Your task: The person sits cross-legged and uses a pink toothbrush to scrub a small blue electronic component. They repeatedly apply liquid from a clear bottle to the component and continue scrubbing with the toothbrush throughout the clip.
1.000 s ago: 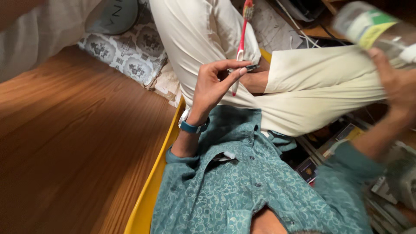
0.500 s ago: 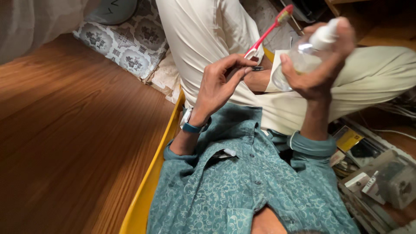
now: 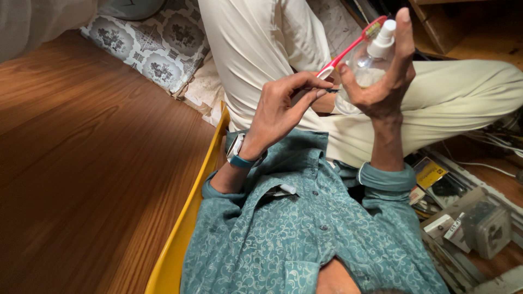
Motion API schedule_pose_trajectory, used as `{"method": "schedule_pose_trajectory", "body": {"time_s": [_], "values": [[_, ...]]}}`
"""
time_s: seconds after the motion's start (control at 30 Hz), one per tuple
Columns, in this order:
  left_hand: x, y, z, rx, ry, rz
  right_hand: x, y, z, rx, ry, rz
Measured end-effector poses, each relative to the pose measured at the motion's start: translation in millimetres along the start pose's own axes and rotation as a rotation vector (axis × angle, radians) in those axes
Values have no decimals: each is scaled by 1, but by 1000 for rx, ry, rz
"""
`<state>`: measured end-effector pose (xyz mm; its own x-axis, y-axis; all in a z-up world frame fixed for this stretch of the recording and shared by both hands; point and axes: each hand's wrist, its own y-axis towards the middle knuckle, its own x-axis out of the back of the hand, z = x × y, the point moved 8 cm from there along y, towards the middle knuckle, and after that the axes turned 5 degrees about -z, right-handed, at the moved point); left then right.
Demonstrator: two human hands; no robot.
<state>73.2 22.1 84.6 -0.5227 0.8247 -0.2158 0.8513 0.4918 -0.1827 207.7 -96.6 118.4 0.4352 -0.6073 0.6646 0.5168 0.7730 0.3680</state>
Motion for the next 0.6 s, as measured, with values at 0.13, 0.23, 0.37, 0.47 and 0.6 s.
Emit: {"method": "schedule_pose_trajectory", "body": {"time_s": [0.13, 0.23, 0.37, 0.47, 0.6], "values": [[0, 0, -1, -3, 24, -4, -1, -6, -12, -69, 38, -6], [0, 0, -2, -21, 12, 0, -3, -12, -21, -133, 61, -8], [-2, 0, 3, 11, 59, 3, -1, -11, -15, -55, -17, -40], [-1, -1, 2, 7, 51, 3, -2, -14, -18, -85, 19, -48], [0, 0, 1, -7, -8, 20, -4, -14, -18, -30, 24, -10]]}}
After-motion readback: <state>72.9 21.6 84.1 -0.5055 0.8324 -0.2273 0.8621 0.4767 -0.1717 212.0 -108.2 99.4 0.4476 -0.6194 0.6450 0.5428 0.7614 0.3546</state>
